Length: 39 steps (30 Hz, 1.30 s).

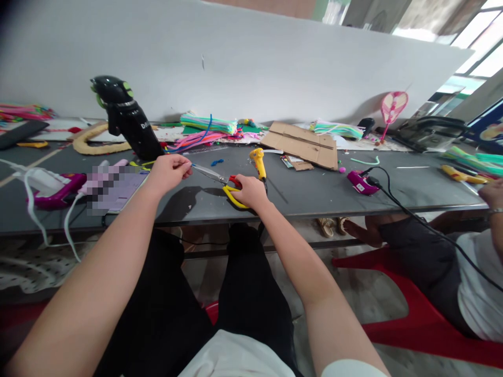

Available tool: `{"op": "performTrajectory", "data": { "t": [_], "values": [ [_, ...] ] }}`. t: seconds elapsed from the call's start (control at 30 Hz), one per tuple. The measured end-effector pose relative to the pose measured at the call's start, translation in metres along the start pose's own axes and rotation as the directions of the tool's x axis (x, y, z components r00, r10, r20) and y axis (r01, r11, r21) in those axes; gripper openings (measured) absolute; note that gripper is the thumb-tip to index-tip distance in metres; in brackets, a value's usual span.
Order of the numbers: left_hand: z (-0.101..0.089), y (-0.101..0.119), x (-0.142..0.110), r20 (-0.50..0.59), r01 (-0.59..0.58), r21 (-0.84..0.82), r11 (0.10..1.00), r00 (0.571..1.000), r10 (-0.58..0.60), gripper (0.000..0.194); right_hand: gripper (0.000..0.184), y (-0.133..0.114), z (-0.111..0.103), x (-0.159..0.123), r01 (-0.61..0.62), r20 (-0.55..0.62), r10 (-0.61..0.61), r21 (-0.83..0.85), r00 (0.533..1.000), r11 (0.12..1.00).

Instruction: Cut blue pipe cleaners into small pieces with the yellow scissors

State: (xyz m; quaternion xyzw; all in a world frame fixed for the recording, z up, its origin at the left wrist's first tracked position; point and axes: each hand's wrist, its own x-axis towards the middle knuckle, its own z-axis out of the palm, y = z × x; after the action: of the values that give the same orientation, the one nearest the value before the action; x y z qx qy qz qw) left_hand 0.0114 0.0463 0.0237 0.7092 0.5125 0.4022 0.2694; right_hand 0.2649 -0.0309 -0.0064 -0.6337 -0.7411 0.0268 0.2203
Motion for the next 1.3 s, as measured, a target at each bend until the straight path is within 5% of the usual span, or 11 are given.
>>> {"op": "performTrajectory", "data": {
  "t": [1.3],
  "values": [
    [-0.001,0.009,-0.004,0.026,0.102,-0.086,0.991,0.995,-0.100,0.013,0.022,0.002,0.002,-0.002,-0.006,-0.037,0.007,0.025,0.999,1.000]
  ]
}}
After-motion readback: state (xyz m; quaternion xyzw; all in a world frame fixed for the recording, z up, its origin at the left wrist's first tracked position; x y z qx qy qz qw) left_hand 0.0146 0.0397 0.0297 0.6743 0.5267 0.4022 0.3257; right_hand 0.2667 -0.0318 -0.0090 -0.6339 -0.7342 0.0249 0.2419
